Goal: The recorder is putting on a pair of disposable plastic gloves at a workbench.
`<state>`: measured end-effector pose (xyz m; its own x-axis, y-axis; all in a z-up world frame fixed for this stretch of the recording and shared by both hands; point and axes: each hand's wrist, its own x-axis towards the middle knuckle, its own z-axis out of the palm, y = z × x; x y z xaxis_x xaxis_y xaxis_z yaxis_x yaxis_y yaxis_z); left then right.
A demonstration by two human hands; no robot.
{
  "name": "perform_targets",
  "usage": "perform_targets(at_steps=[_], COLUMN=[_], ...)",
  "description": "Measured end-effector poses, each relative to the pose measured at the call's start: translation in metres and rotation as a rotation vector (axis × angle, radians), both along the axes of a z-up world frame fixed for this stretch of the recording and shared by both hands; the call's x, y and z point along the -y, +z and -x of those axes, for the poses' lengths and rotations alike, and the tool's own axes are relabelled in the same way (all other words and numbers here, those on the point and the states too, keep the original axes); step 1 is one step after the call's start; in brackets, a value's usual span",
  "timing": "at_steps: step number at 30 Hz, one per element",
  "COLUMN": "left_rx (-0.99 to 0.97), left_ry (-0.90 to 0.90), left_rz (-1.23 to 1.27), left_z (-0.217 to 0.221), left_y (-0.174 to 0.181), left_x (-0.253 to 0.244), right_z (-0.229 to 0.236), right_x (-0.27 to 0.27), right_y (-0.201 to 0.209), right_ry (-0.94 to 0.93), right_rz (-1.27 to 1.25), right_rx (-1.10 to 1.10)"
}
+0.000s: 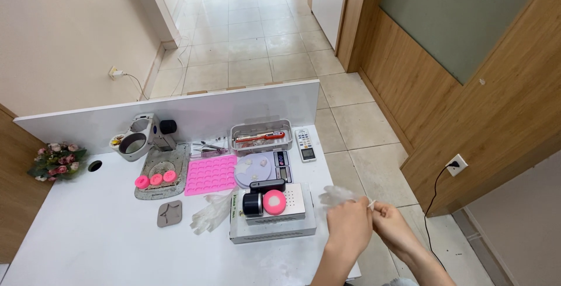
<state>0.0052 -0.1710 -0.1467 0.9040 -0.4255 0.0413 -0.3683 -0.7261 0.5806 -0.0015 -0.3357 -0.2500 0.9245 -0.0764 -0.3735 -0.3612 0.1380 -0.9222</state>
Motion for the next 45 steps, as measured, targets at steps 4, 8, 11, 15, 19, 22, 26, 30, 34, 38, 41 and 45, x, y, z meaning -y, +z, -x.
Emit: perform_targets(at_steps=[4, 8, 11, 15, 19, 22, 26, 30, 34, 38, 41, 45], left_rx=[-0.052, 0.100, 0.174, 0.261, 0.350, 0.355, 0.384, 0.439, 0.377, 0.570, 0.611, 0.769], left_ry=[-0.062, -0.082, -0.070, -0.100, -0.153, -0.156, -0.241, -0.278, -0.318, -0.277, -0.298, -0.233], left_rz=[-0.097, 0.072, 0.149, 0.155, 0.061, 0.025, -0.135, -0.154, -0.300, -0.293, -0.328, -0.311], left_z=[0.014, 0.017, 0.018, 0.015, 0.020, 0.025, 0.032, 0.034, 0.038, 0.046, 0.050, 0.052], left_y=[0.006, -0.010, -0.018, -0.027, -0.058, -0.068, -0.057, -0.076, -0.051, -0.044, -0.050, -0.046], left_x=[0.013, 0.021, 0.021, 0.016, 0.026, 0.031, 0.031, 0.036, 0.028, 0.026, 0.026, 0.028], right_z=[-0.006, -0.009, 0.000, 0.003, 0.001, 0.001, -0.005, -0.025, -0.035, -0.040, -0.040, -0.048], right_x=[0.023, 0.030, 0.008, -0.010, 0.007, 0.006, 0.016, 0.018, -0.008, -0.021, -0.030, -0.045], right_y=[-0.014, -0.046, -0.012, 0.029, -0.023, -0.021, -0.060, -0.095, -0.053, -0.004, 0.024, 0.052], right_ry=[-0.321, -0.245, -0.207, -0.030, 0.180, 0.255, 0.168, 0.003, -0.082, -0.058, 0.049, -0.197], right_rz=[-0.739, -0.990, -0.680, -0.090, 0.138, 0.219, 0.210, 0.788, 0.394, 0.270, 0.326, -0.018], right_rx=[-0.224, -0.215, -0.140, -0.291, -0.132, 0.055, -0.004, 0.151, 0.016, 0.074, 0.320, 0.472])
